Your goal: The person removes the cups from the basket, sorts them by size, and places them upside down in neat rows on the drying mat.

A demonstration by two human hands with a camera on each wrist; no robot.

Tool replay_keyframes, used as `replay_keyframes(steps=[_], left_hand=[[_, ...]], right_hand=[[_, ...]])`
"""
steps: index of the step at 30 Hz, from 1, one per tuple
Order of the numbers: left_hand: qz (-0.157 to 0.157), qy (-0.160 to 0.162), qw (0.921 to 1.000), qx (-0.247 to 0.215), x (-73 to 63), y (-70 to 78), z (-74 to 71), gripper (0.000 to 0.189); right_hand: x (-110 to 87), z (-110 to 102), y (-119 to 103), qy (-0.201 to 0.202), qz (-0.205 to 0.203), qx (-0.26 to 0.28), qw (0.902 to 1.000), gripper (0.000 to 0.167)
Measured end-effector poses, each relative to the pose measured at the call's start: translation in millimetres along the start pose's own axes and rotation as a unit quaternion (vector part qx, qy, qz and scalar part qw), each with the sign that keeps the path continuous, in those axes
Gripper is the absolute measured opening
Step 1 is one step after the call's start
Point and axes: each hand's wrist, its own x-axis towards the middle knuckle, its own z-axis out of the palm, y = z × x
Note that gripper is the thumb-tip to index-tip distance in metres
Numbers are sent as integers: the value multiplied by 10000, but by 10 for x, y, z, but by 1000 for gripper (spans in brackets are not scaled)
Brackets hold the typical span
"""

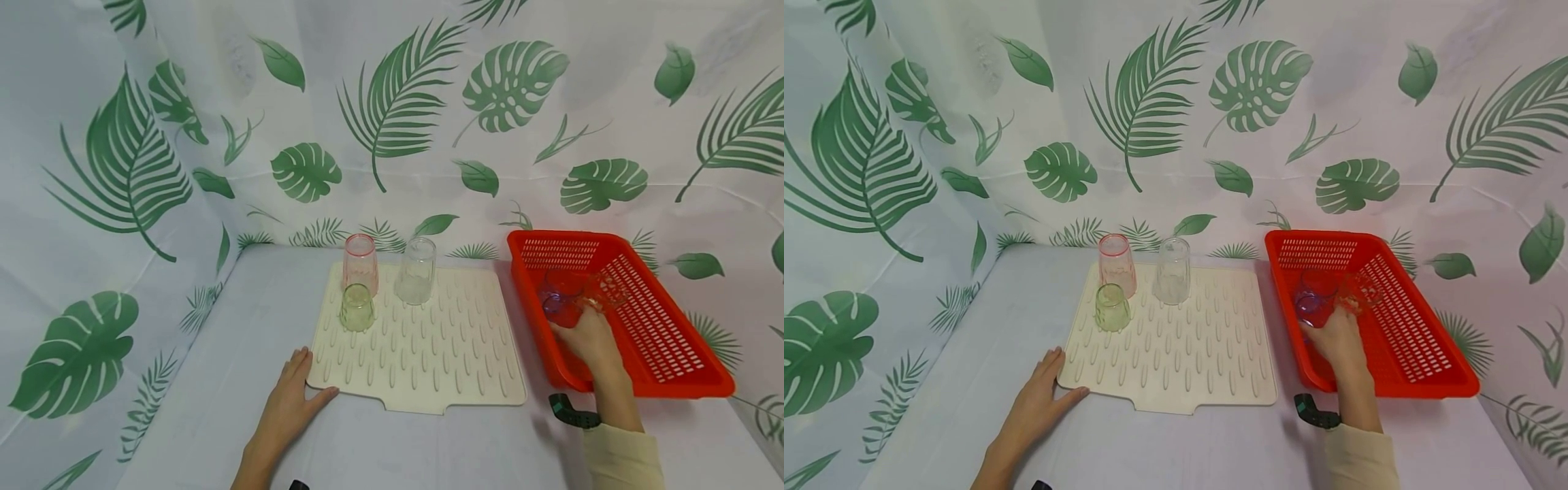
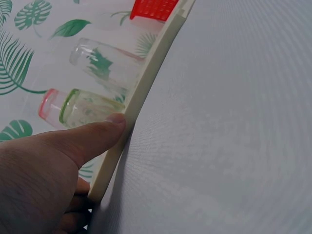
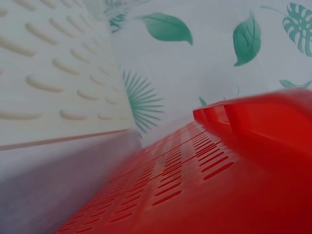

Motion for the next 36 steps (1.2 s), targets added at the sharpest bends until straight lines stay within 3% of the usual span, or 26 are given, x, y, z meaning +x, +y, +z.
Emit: replay_keyframes(steps=[10, 17, 22, 29, 36], left_hand=[[-34, -2, 10000, -66, -8, 5, -3, 95], [-17, -6, 10000, -95, -14, 9, -9, 95], [-7, -8, 9999, -124, -9, 10, -11, 95], [-3, 3, 10000, -80, -6, 5, -13, 95], [-20, -12, 10000, -61, -11, 8, -19, 94]], right_hand=[[-45, -15, -19, 251, 143, 56, 9996, 90], [-146, -49, -69, 815, -59, 531, 9952, 91], [-220, -108, -156, 1312, -354, 783, 9876, 80], [-323, -201, -279, 1452, -338, 915, 9846, 89], [-413, -253, -384, 1703, -403, 1014, 9793, 84]])
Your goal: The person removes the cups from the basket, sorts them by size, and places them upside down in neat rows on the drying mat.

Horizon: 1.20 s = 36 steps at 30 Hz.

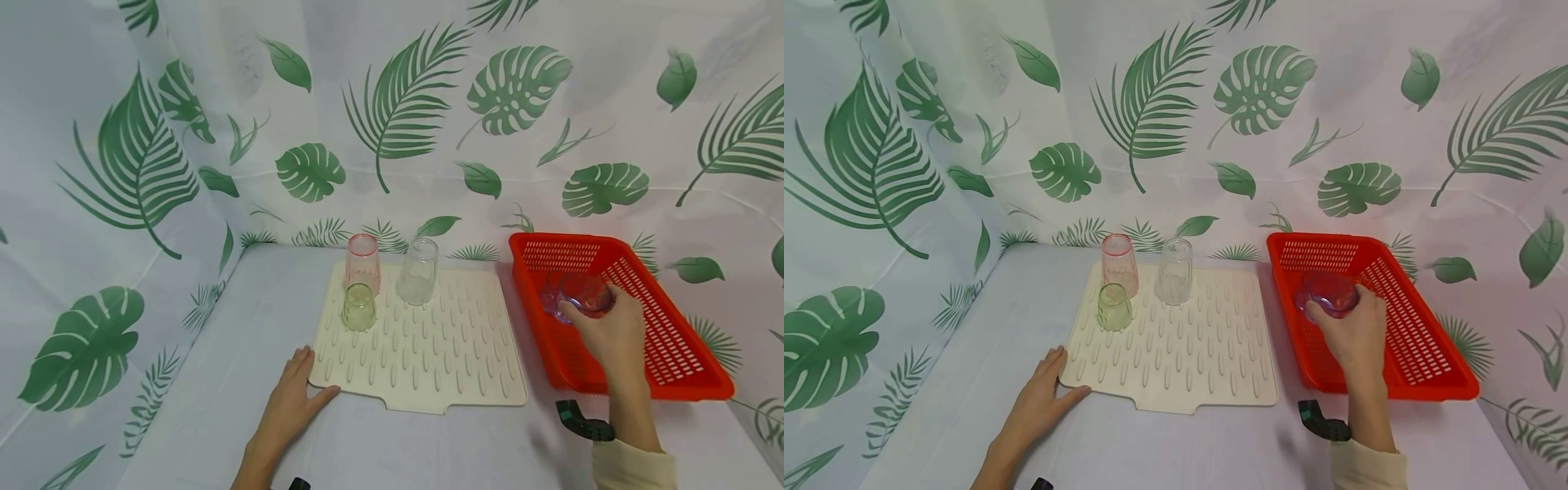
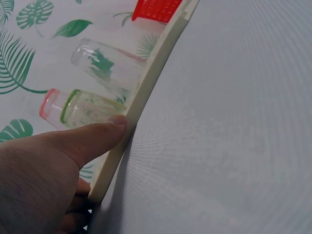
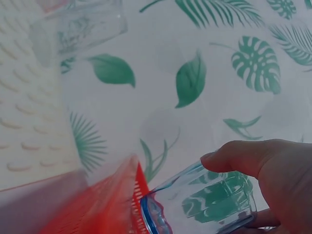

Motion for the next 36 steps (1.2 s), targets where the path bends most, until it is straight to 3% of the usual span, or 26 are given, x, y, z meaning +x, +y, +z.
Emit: replay_keyframes(steps=[10, 17, 28, 36], left_hand=[[-43, -30, 10000, -35, 9, -2, 10, 95], [-73, -47, 10000, -5, 15, -10, 19, 94], [-54, -23, 10000, 13, 5, -12, 17, 94], [-76, -22, 10000, 13, 15, -16, 22, 93]], right_hand=[[-122, -46, -159, 234, -112, 272, 9993, 87], [-236, -4, -271, 313, -352, 136, 9988, 86], [-435, 100, -403, 202, -964, 264, 9948, 87], [-528, 215, -444, -12, -1184, 314, 9925, 93]])
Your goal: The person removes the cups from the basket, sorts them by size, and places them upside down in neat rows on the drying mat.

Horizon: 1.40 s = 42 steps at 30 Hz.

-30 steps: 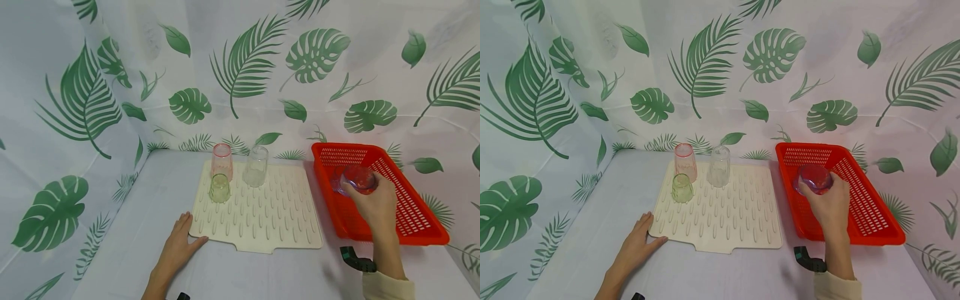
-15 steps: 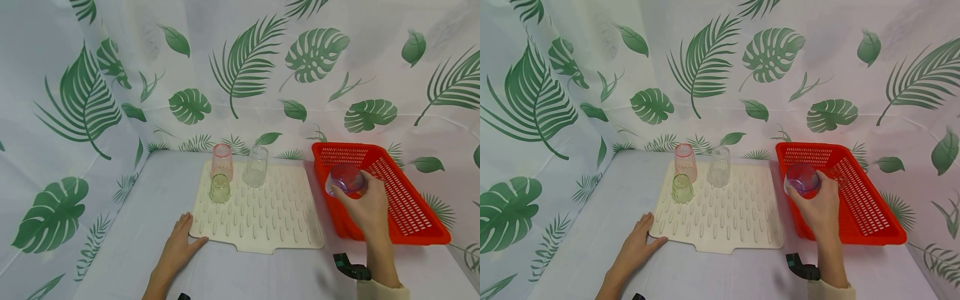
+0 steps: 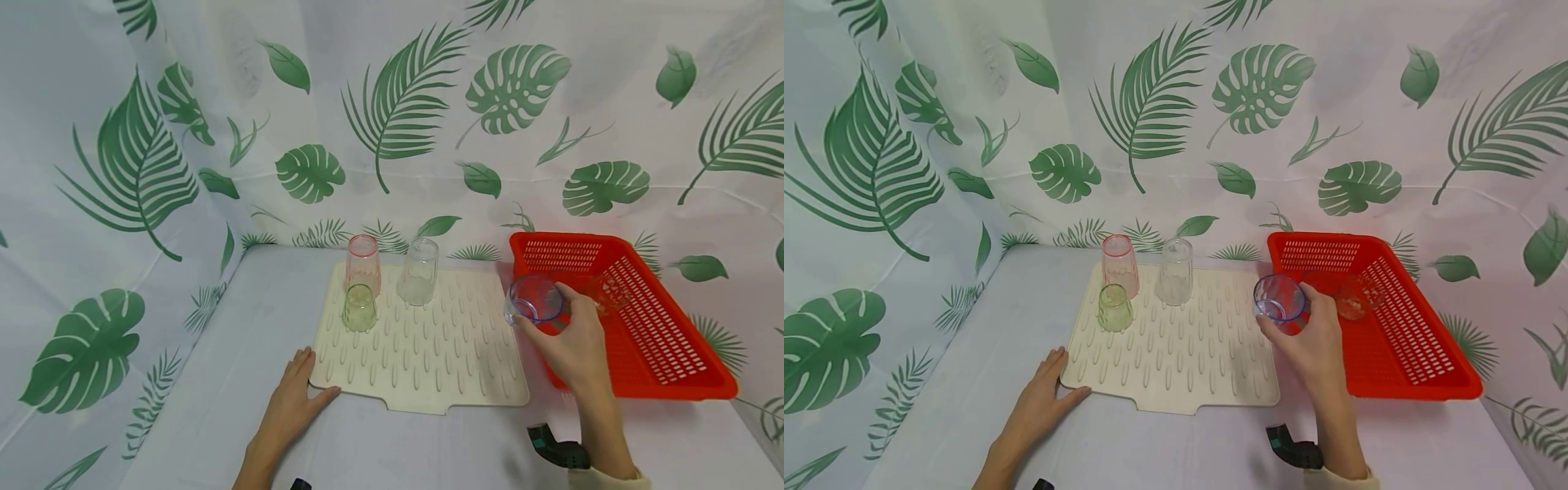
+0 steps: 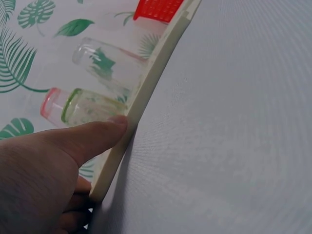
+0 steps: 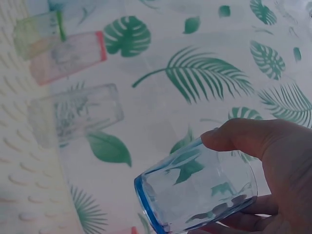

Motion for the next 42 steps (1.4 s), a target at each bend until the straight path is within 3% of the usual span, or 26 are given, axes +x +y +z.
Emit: replay_keyframes(steps=[12, 18, 27, 32, 36, 42], left_hand=[[-64, -43, 10000, 50, -30, 83, -44, 91], [92, 14, 9999, 75, -13, 182, -73, 90], [566, 15, 9983, -146, 58, 568, -225, 89], [844, -144, 9944, -613, 80, 807, -290, 87], [1083, -316, 9882, -1040, 97, 965, -305, 85], [1710, -412, 9751, -1347, 117, 1168, -289, 79]], right_hand=[[-129, 199, -97, -348, -370, 160, 9986, 88], [-188, 274, -131, -515, -416, 307, 9973, 88], [-251, 352, -172, -705, -743, 657, 9926, 86], [-289, 423, -213, -864, -880, 703, 9899, 87], [-322, 465, -262, -1089, -965, 774, 9863, 88], [-379, 497, -374, -1462, -1063, 872, 9797, 87]])
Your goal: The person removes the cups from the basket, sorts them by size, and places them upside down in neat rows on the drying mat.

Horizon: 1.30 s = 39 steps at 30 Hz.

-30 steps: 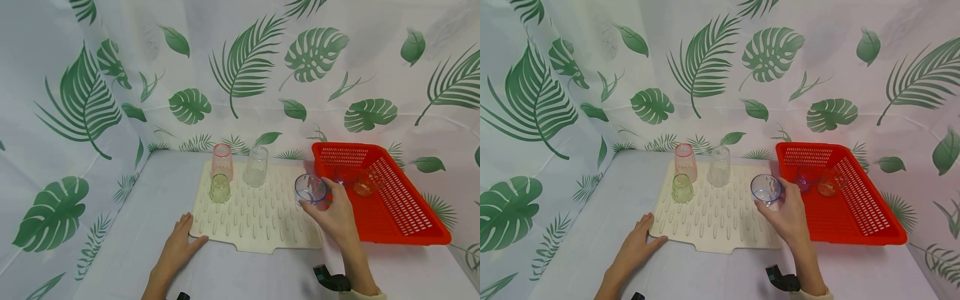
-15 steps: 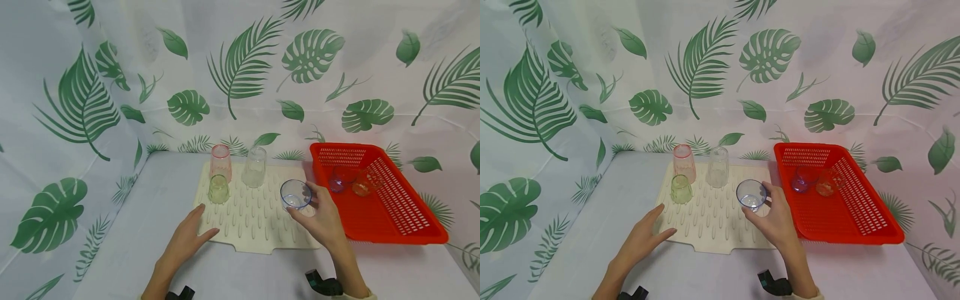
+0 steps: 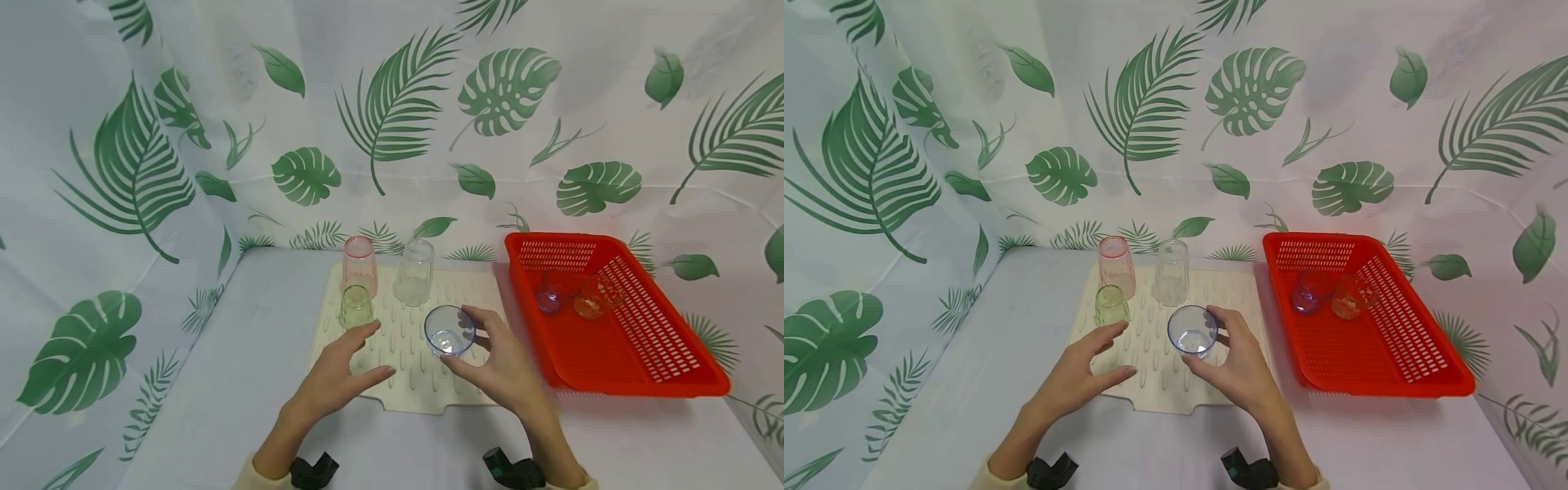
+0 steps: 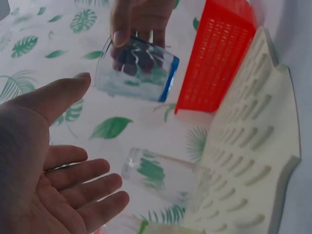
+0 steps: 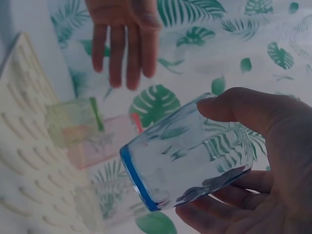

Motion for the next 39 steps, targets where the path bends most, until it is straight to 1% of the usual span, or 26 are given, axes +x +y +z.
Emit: replay_keyframes(steps=[5, 9, 12, 15, 21, 28, 31, 36, 39], left_hand=[[477, -166, 9984, -257, 46, 103, 45, 76], [828, -300, 9945, -571, 75, 149, 81, 75], [1008, -416, 9909, -787, 90, 174, 101, 76], [1138, -446, 9882, -919, 96, 193, 112, 76], [1366, -337, 9848, -1016, 96, 184, 132, 75], [1240, -524, 9849, -1086, 80, 172, 133, 80], [1237, -522, 9851, -1077, 75, 168, 130, 80], [1408, -400, 9838, -1033, 68, 150, 125, 78], [1513, -299, 9829, -1003, 69, 138, 126, 76]], right_hand=[[-16, 66, -60, -282, -221, 216, 9991, 85], [-30, 99, -78, -473, -454, 439, 9969, 83], [-41, 116, -88, -623, -598, 529, 9949, 83], [-49, 130, -106, -782, -688, 576, 9929, 82], [-57, 146, -162, -1095, -693, 816, 9882, 81], [-59, 162, -172, -1374, -711, 974, 9831, 80], [-61, 171, -163, -1468, -699, 1038, 9812, 79], [-67, 177, -145, -1572, -680, 1107, 9790, 82], [-69, 208, -97, -1634, -627, 1223, 9769, 84]])
